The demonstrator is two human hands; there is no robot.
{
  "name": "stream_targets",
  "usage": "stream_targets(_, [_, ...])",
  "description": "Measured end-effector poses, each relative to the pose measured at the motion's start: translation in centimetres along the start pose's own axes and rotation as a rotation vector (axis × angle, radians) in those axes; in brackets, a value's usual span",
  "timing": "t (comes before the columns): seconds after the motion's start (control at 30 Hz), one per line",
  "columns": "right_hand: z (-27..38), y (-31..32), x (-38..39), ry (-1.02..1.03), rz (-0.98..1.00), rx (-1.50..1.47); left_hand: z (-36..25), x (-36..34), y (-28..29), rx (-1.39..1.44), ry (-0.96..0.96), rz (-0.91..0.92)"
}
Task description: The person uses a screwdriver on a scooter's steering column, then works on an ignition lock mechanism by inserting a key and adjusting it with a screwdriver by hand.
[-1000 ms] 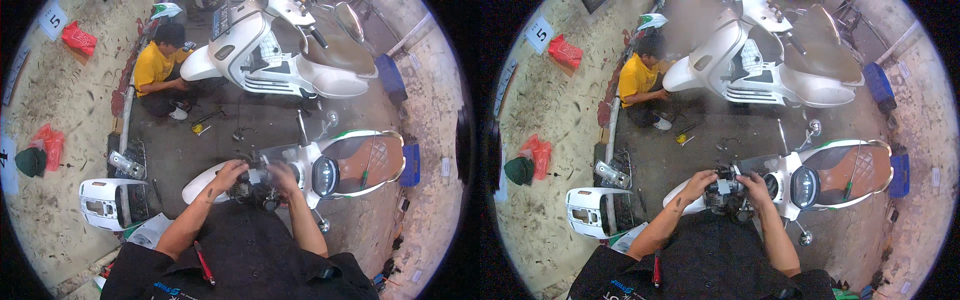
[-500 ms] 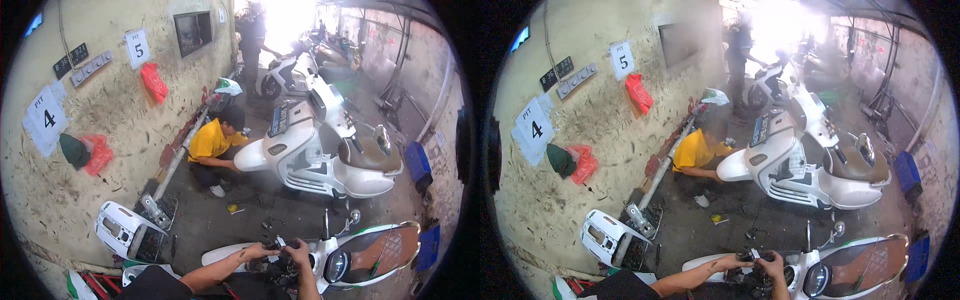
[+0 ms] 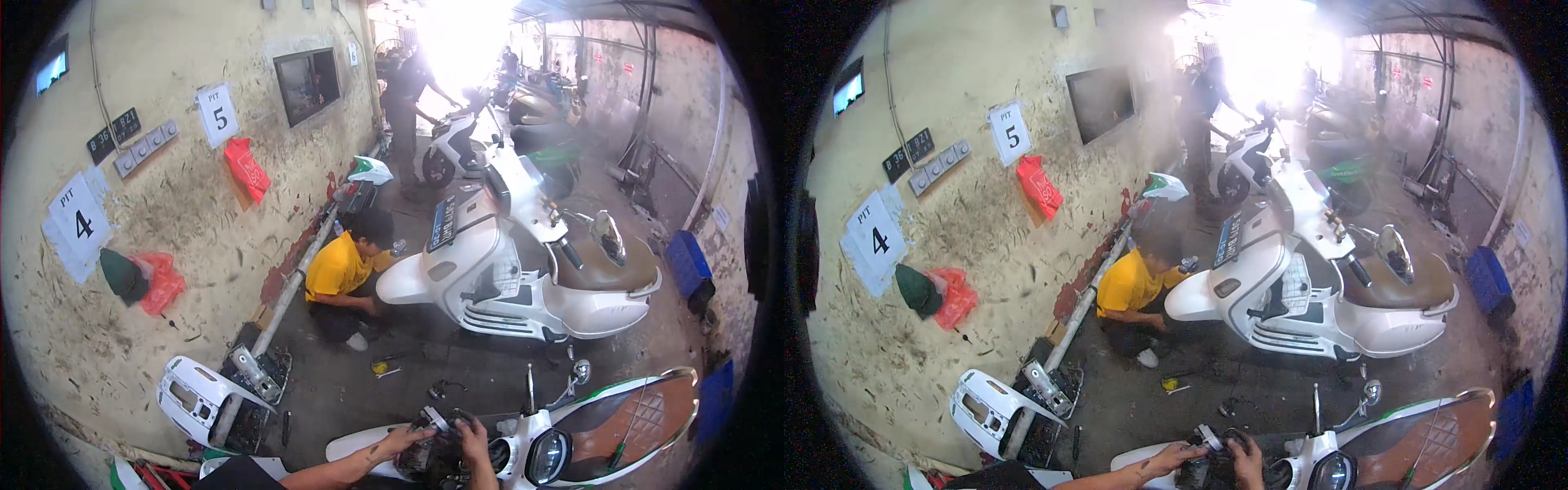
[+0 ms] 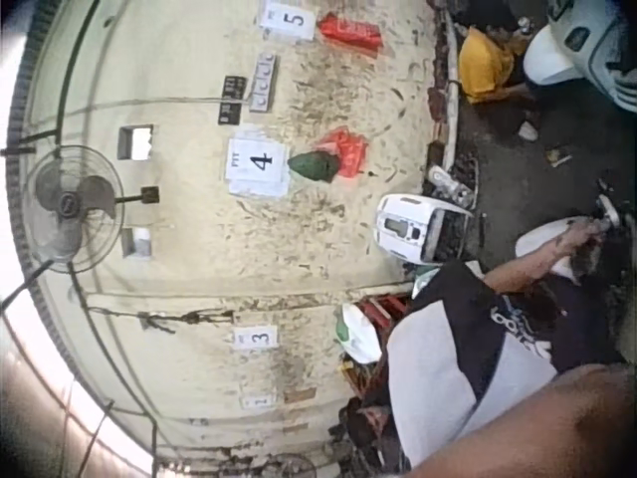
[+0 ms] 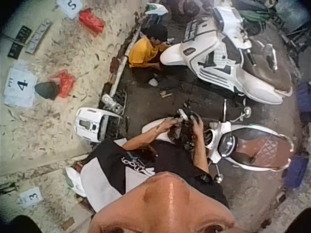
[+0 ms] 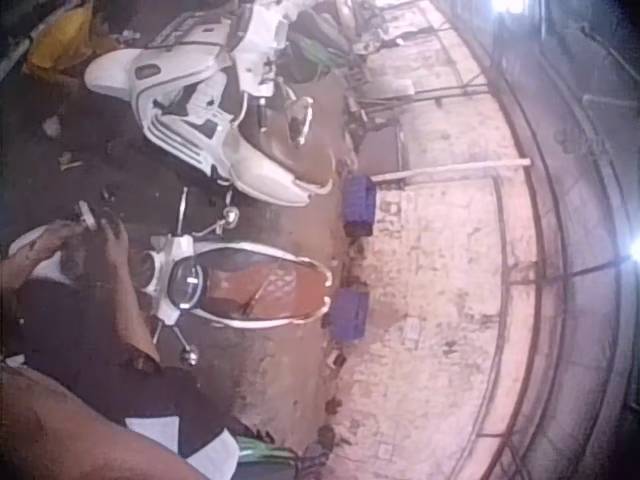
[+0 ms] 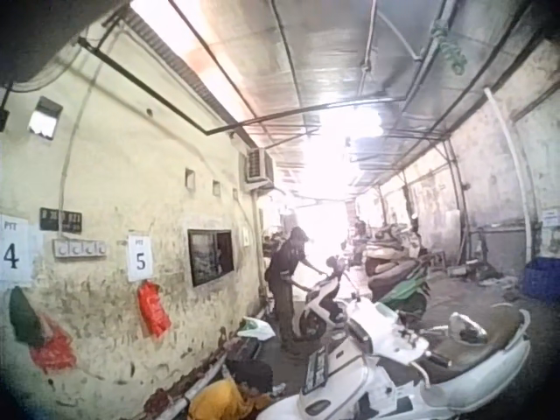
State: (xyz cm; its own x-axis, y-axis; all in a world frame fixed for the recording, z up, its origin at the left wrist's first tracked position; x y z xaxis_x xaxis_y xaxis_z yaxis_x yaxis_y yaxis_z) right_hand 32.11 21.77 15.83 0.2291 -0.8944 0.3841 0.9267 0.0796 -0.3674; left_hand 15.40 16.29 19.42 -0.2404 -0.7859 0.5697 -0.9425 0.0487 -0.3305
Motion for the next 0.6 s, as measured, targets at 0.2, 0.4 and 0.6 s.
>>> stream_targets(0.2, [5.0,-0.4,0.0,0.290,-0.019,0.224,0.8,-3.0,2.1,-0.142,0.121,-0.056])
stream_targets(0.4, [9.9,1.0,-2.7,0.673,0.229,0.794,-1.3,-3.9,0.4,-0.031,0.086,0.038])
stream_targets(0.6, [11.2,0.5,-6.3,0.668,0.319,0.785,-2.1,-5.3,-1.9,0.218,0.064,-0.039])
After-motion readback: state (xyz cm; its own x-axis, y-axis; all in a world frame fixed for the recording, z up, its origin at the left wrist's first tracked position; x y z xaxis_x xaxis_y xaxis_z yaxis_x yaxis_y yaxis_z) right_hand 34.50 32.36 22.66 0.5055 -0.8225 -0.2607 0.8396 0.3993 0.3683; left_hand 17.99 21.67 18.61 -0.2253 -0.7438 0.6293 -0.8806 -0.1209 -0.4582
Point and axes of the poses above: each hand's wrist, its own x-axis away from the middle knuckle, its own y-axis out of the back of the hand, z = x × y, the point moved 6 cm from there along -x, towards the middle knuckle, and after that the axes turned 1 degree about y, right-handed, at the moved point
